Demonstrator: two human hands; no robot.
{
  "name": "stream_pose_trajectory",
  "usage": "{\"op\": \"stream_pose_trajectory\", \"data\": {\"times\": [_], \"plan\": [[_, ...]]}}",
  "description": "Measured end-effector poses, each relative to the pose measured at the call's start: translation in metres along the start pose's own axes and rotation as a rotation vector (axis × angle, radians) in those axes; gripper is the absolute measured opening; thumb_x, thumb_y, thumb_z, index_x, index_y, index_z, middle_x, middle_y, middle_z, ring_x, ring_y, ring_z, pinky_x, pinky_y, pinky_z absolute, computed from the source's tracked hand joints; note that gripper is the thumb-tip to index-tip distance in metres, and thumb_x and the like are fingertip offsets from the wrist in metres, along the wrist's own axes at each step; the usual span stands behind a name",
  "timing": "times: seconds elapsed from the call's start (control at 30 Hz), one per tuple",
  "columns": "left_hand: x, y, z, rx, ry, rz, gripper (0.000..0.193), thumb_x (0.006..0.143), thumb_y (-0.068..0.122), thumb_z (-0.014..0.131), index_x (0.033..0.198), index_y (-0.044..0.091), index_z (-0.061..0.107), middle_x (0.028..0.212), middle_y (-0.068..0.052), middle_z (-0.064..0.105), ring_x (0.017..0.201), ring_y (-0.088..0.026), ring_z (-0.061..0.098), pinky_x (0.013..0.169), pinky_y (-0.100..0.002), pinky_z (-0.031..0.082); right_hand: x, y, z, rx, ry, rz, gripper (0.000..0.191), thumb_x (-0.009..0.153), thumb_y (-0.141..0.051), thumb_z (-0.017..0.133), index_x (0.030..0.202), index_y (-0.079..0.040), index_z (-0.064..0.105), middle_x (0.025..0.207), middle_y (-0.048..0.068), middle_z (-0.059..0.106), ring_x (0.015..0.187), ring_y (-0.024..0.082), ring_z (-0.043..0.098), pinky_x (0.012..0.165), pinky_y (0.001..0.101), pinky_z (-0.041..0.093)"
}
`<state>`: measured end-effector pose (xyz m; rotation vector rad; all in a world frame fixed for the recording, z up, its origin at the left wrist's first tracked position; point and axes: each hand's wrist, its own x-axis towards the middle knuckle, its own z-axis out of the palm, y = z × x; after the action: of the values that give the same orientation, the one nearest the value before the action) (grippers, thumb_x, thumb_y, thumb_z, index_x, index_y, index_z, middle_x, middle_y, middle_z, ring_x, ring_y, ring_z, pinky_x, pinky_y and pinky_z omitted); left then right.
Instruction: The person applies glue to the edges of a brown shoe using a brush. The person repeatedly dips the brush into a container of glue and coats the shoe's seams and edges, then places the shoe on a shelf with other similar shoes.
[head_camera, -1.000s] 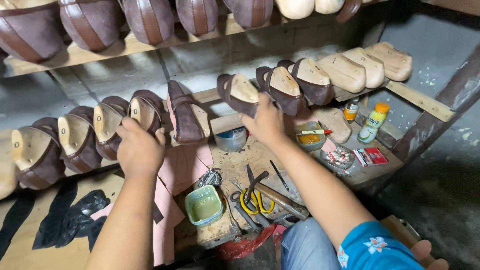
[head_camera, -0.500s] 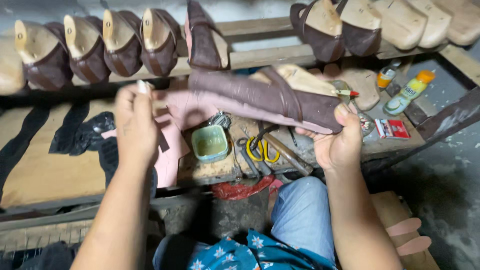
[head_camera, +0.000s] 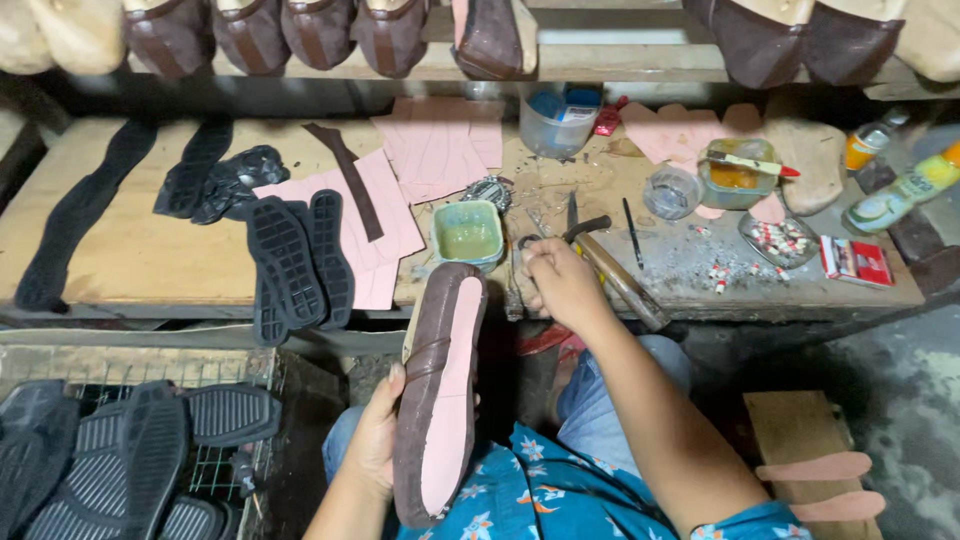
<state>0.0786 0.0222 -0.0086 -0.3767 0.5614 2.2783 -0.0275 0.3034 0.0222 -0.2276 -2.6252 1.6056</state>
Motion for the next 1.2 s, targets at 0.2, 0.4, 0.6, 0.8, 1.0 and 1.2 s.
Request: {"op": "stream_pose_trajectory", "data": {"times": [0.2, 0.4, 0.6, 0.8, 1.0, 1.2], "plan": [[-0.008, 0.013, 0.008, -0.011, -0.073, 0.128, 0.076, 0.083, 0.054, 0.069, 0.135, -0.001, 0.059, 0.116, -0.025, 0.071, 0.100, -0.034, 0.073, 0.087, -0.046, 0.061, 0.015, 0.016, 0.047, -0.787, 0.018, -0.110, 0.047, 0.083, -0.036, 0.071, 0.111, 0.001, 0.061, 0.109, 0.025, 0.069, 0.094, 0.044, 0.069, 0.081, 0.0534, 0.054], [-0.025, 0.030, 0.023, -0.010, -0.095, 0.223, 0.078, 0.085, 0.055, 0.068, 0.136, -0.003, 0.058, 0.117, -0.023, 0.071, 0.102, -0.034, 0.072, 0.087, -0.046, 0.060, 0.024, 0.008, 0.052, -0.765, 0.126, -0.079, 0.039, 0.081, -0.029, 0.071, 0.105, 0.001, 0.066, 0.099, 0.024, 0.071, 0.091, 0.041, 0.071, 0.080, 0.0518, 0.055], [-0.043, 0.048, 0.029, -0.074, -0.132, 0.277, 0.083, 0.084, 0.060, 0.065, 0.136, -0.003, 0.057, 0.116, -0.024, 0.071, 0.099, -0.035, 0.072, 0.085, -0.046, 0.060, 0.023, -0.012, 0.009, -0.152, 0.281, -0.067, 0.031, 0.085, -0.023, 0.071, 0.104, 0.001, 0.068, 0.083, 0.017, 0.072, 0.072, 0.030, 0.068, 0.066, 0.0423, 0.054], [-0.043, 0.051, 0.036, -0.063, -0.138, 0.324, 0.085, 0.086, 0.066, 0.061, 0.137, -0.002, 0.056, 0.114, -0.030, 0.070, 0.097, -0.038, 0.072, 0.083, -0.048, 0.061, 0.044, -0.048, 0.003, 0.116, 0.070, -0.238, 0.027, 0.088, -0.023, 0.076, 0.104, -0.002, 0.069, 0.086, 0.009, 0.074, 0.076, 0.017, 0.069, 0.066, 0.0360, 0.053], [-0.046, 0.041, 0.044, -0.125, -0.066, 0.329, 0.082, 0.087, 0.067, 0.053, 0.141, 0.005, 0.055, 0.117, -0.029, 0.070, 0.096, -0.037, 0.073, 0.081, -0.047, 0.061, 0.065, -0.059, 0.034, -0.418, 0.024, -0.567, 0.026, 0.082, -0.028, 0.079, 0.095, -0.006, 0.075, 0.092, 0.016, 0.074, 0.090, 0.035, 0.069, 0.080, 0.0441, 0.053], [-0.050, 0.041, 0.034, -0.121, -0.150, 0.340, 0.079, 0.094, 0.066, 0.051, 0.142, 0.003, 0.054, 0.116, -0.031, 0.069, 0.095, -0.039, 0.072, 0.080, -0.046, 0.061, 0.075, -0.058, 0.050, -0.530, -0.007, -0.466, 0.028, 0.080, -0.031, 0.079, 0.097, -0.009, 0.078, 0.093, 0.019, 0.071, 0.095, 0.038, 0.064, 0.082, 0.0469, 0.051]]}}
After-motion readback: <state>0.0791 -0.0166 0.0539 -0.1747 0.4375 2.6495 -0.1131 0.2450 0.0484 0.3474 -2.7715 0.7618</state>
